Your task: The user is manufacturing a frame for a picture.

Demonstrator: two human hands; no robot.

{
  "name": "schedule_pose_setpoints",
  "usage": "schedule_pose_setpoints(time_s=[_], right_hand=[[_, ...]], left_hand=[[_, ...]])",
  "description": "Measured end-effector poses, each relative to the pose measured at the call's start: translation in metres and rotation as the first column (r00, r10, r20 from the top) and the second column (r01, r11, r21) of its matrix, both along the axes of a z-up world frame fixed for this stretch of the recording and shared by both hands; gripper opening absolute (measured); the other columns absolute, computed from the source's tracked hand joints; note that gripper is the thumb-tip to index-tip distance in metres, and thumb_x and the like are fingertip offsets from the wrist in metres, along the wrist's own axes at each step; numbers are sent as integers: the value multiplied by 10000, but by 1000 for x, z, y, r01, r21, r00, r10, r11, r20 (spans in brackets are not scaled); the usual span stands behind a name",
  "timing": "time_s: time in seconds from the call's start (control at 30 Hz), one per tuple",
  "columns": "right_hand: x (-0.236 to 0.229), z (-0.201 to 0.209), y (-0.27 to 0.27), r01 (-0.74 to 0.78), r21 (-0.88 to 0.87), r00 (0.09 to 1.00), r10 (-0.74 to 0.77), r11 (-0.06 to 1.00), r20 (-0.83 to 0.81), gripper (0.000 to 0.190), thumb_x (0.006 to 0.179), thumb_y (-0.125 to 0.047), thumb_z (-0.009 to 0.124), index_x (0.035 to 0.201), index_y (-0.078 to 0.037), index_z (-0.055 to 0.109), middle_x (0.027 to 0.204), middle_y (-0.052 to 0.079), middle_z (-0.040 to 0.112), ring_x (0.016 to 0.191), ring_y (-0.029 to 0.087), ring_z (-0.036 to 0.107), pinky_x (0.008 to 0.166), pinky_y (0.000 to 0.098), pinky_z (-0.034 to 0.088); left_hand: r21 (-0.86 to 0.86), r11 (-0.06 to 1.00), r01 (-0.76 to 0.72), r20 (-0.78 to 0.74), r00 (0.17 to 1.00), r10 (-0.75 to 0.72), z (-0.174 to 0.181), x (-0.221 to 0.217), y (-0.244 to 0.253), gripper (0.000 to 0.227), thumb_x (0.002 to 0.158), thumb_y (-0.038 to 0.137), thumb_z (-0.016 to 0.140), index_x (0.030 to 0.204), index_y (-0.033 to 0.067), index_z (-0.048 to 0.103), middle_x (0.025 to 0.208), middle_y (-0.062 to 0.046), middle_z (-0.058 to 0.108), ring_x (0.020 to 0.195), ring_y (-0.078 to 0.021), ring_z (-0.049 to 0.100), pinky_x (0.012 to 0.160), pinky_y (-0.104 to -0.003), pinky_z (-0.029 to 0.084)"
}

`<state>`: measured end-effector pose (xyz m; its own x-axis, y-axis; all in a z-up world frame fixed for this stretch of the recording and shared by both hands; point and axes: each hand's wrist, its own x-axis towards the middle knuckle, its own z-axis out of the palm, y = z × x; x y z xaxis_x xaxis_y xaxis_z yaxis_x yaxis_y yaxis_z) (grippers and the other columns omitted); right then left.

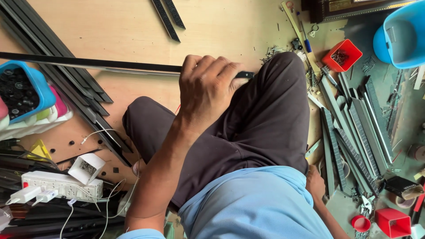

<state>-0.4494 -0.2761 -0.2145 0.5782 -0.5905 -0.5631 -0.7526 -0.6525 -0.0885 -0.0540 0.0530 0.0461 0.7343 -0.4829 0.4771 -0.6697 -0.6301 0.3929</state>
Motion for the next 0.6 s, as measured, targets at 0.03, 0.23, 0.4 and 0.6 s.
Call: schedule_pose_setpoints(time_s=[0.03,0.23,0.4,0.6], right_hand=[[-1,-2,0,-1,-1,1000,1,1000,-1,293,986,-279,513,1137,-63,641,1056,255,718,986,494,653,806,578,505],[-34,-65,-22,-55,100,924,12,993,383,442,960,-274,493,1351,-116,624,1056,264,689,991,480,644,843,545,511],[-51,-70,-23,-61,18,978,56,998,201,408,913,-364,567,1224,-111,646,1040,249,715,986,490,651,823,553,519],[-34,-9,-29,-150,81,988,154,985,-33,322,973,-339,621,1169,-89,679,1076,205,762,1031,411,704,850,495,540]], left_hand=[[-1,1000,-1,-1,1000,1,2,2,0,278,877,327,862,1042,139,740,927,28,724,866,-162,642,851,-357,413],[4,1000,-8,-12,1000,8,9,9,-2,265,863,265,860,1057,125,746,933,20,727,853,-166,639,841,-365,410],[1,1000,-20,-18,1000,20,9,8,0,263,843,158,862,1073,118,742,962,16,731,893,-169,644,859,-366,413],[-21,999,-27,-17,1000,26,6,11,-9,259,845,197,860,1055,106,740,964,3,734,891,-170,650,850,-371,406]])
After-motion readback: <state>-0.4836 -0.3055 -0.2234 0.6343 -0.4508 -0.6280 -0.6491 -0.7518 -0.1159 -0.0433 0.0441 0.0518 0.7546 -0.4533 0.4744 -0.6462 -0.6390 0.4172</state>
